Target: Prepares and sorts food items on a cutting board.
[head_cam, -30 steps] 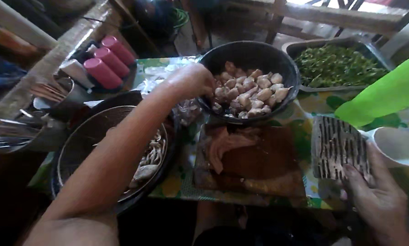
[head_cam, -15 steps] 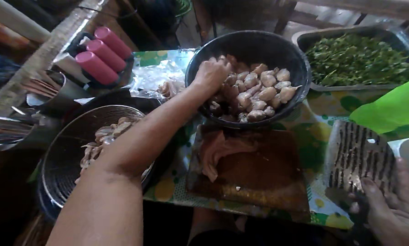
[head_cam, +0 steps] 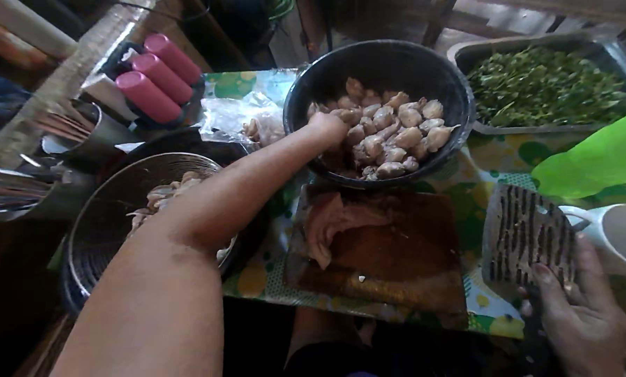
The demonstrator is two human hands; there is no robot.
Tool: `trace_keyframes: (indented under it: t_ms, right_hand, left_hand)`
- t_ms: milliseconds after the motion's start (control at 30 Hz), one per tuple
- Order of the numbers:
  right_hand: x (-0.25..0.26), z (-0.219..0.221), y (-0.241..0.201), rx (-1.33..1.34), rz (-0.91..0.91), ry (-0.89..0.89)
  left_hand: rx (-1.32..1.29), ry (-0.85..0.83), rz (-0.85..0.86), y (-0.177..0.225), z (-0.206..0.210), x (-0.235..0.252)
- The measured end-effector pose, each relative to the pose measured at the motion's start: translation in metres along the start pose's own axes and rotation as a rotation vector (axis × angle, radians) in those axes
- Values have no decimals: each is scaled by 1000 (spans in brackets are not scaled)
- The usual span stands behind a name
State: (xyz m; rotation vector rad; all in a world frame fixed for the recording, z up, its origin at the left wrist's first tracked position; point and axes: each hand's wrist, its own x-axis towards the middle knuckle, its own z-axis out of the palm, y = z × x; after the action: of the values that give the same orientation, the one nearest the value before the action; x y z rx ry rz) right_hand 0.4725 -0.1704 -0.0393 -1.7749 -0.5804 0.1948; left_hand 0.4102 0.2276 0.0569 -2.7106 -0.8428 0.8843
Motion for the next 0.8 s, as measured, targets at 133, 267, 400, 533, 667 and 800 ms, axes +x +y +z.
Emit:
trace_keyframes:
  t_ms: [133, 267, 400, 533, 667, 800]
  right_hand:
    - [-1, -1, 1, -54, -20, 12]
    - [-2, -4, 8, -81, -30, 8]
    - [-4, -4, 9, -68, -59, -9]
    - [-10, -7, 7, -65, -31, -38]
    - [-19, -11, -4, -111, -28, -100]
    - [-39, -19, -22, -364, -152, -169]
  left_hand:
    - [-96, 21, -40, -5, -7, -12]
    - [-277, 131, -89, -21, -31, -53]
    - [-635, 231, 101, 4, -36, -125]
    - [-759, 175, 394, 78, 17, -150]
    - [-681, -7, 534, 133, 71, -134]
    - [-787, 246, 364, 146, 101, -133]
